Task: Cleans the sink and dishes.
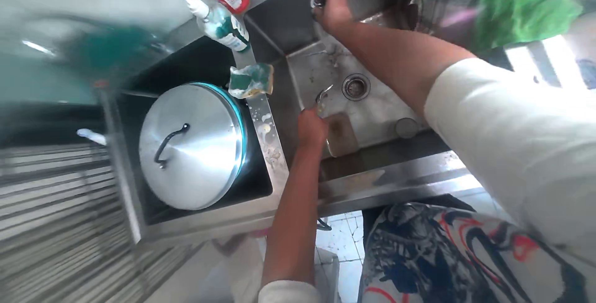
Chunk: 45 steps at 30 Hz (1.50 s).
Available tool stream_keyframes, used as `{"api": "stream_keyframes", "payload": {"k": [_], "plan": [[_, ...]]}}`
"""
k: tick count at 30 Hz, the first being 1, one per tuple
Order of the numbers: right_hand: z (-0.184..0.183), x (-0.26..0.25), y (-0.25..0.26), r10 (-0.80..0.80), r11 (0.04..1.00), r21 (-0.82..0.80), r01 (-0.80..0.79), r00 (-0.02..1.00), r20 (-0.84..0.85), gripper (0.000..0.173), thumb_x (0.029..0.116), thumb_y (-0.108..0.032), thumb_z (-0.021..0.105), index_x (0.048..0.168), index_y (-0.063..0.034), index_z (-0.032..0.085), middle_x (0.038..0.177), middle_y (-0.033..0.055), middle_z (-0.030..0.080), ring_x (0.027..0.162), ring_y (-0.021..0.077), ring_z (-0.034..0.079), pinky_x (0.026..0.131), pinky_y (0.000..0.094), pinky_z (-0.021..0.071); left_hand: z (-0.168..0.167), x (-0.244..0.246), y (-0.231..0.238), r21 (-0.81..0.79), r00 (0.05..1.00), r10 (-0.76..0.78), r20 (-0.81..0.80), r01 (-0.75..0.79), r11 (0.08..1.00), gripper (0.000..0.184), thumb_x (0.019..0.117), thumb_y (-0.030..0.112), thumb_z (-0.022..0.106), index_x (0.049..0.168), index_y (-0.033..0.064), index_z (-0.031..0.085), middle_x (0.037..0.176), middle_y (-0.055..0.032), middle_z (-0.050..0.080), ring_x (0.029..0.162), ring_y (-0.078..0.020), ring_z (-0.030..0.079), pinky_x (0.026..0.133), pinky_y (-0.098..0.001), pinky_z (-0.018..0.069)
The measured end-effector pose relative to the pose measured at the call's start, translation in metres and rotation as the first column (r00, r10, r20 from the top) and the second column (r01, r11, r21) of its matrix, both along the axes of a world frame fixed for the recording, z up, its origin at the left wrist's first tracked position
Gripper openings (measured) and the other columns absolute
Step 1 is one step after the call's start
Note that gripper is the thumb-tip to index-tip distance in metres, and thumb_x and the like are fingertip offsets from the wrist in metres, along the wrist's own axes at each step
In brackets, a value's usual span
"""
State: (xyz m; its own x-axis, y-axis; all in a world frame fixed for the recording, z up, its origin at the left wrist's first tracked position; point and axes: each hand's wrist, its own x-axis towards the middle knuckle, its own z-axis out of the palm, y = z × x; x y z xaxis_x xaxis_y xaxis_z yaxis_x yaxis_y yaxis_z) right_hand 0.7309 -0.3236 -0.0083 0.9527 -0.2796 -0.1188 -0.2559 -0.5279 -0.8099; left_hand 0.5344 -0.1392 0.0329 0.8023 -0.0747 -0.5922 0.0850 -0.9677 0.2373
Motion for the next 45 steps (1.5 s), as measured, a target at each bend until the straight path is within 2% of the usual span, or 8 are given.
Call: {"api": "stream_keyframes", "payload": {"k": [7, 17, 23, 27, 31, 38, 42, 45], "plan": [[0.029, -0.008, 0.050, 0.073, 0.993, 0.095, -0.074, 0.997, 0.023, 0.049, 0.0905, -0.023, 0.078, 0.133, -0.0053, 0.062, 0.123, 0.0143, 0.070, 0.116, 0.0289, 0.067, 0.104, 0.0492, 0.0520, -0.002, -0.018, 0.014, -0.028, 1.000, 0.017, -0.019, -0.017, 0.999, 0.030, 0.1008, 0.007, 0.054, 0.126, -0.0006, 0.068, 0.117, -0.0237, 0.070, 0.112, -0.0371, 0.068, 0.097, -0.0557, 0.0533], [0.062, -0.049, -0.007, 0.219, 0.976, 0.032, -0.217, 0.972, -0.083, 0.048, 0.0854, -0.035, 0.084, 0.118, -0.0021, 0.069, 0.113, 0.0164, 0.071, 0.106, 0.0312, 0.069, 0.096, 0.0549, 0.0538, -0.005, -0.020, 0.007, -0.011, 0.997, 0.000, -0.079, -0.001, 1.000, 0.025, 0.0991, 0.008, 0.058, 0.119, 0.0015, 0.071, 0.115, -0.0231, 0.071, 0.109, -0.0382, 0.069, 0.092, -0.0593, 0.0542], [0.081, -0.064, -0.037, 0.259, 0.966, 0.016, -0.260, 0.957, -0.132, 0.045, 0.0840, -0.034, 0.085, 0.114, -0.0034, 0.070, 0.108, 0.0155, 0.071, 0.100, 0.0302, 0.069, 0.091, 0.0549, 0.0552, -0.022, -0.011, -0.020, -0.098, 0.983, -0.138, -0.119, 0.126, 0.987, 0.030, 0.1050, 0.013, 0.053, 0.129, 0.0006, 0.067, 0.126, -0.0246, 0.066, 0.122, -0.0397, 0.063, 0.104, -0.0586, 0.0486], [0.096, -0.074, -0.048, 0.274, 0.959, -0.031, -0.280, 0.952, -0.138, 0.041, 0.0847, -0.034, 0.083, 0.109, -0.0036, 0.068, 0.102, 0.0142, 0.069, 0.094, 0.0297, 0.068, 0.083, 0.0544, 0.0546, -0.042, 0.007, -0.048, -0.301, 0.980, -0.072, -0.187, 0.013, 0.954, 0.034, 0.1051, 0.014, 0.055, 0.135, 0.0001, 0.062, 0.124, -0.0220, 0.068, 0.112, -0.0327, 0.067, 0.099, -0.0515, 0.0524], [0.099, -0.081, -0.057, 0.270, 0.962, -0.016, -0.274, 0.955, -0.124, 0.044, 0.0854, -0.032, 0.083, 0.114, -0.0031, 0.067, 0.105, 0.0157, 0.069, 0.096, 0.0314, 0.068, 0.085, 0.0558, 0.0548, -0.057, 0.009, -0.071, -0.516, 0.853, 0.232, -0.468, -0.477, 0.711, 0.038, 0.1049, 0.004, 0.048, 0.143, -0.0002, 0.047, 0.101, -0.0101, 0.064, 0.066, -0.0101, 0.057, 0.060, -0.0253, 0.0503], [0.095, -0.086, -0.057, 0.253, 0.967, 0.049, -0.250, 0.963, -0.095, 0.042, 0.0864, -0.033, 0.082, 0.114, -0.0056, 0.066, 0.103, 0.0133, 0.069, 0.095, 0.0290, 0.068, 0.083, 0.0535, 0.0546, -0.074, 0.019, -0.102, -0.590, 0.665, 0.408, -0.626, -0.746, 0.309, 0.041, 0.1030, 0.001, 0.051, 0.144, 0.0002, 0.045, 0.108, -0.0133, 0.068, 0.077, -0.0142, 0.065, 0.067, -0.0284, 0.0546], [0.071, -0.099, -0.059, 0.177, 0.900, 0.395, -0.183, 0.983, 0.050, 0.057, 0.0847, -0.019, 0.085, 0.131, 0.0002, 0.059, 0.109, 0.0156, 0.069, 0.093, 0.0242, 0.068, 0.085, 0.0443, 0.0582, -0.080, 0.025, -0.108, -0.671, 0.702, 0.441, -0.559, -0.696, 0.258, 0.032, 0.1004, 0.003, 0.059, 0.132, -0.0007, 0.057, 0.105, -0.0124, 0.070, 0.080, -0.0164, 0.066, 0.071, -0.0310, 0.0566], [0.040, -0.126, -0.057, 0.156, 0.545, 0.838, -0.026, 0.985, -0.071, 0.063, 0.0911, 0.000, 0.065, 0.150, -0.0076, 0.043, 0.124, 0.0137, 0.063, 0.100, 0.0203, 0.064, 0.083, 0.0376, 0.0560, -0.079, 0.017, -0.100, -0.645, 0.697, 0.496, -0.519, -0.699, 0.308, 0.034, 0.0981, 0.008, 0.066, 0.131, 0.0010, 0.059, 0.106, -0.0111, 0.068, 0.086, -0.0172, 0.064, 0.076, -0.0332, 0.0558]]}}
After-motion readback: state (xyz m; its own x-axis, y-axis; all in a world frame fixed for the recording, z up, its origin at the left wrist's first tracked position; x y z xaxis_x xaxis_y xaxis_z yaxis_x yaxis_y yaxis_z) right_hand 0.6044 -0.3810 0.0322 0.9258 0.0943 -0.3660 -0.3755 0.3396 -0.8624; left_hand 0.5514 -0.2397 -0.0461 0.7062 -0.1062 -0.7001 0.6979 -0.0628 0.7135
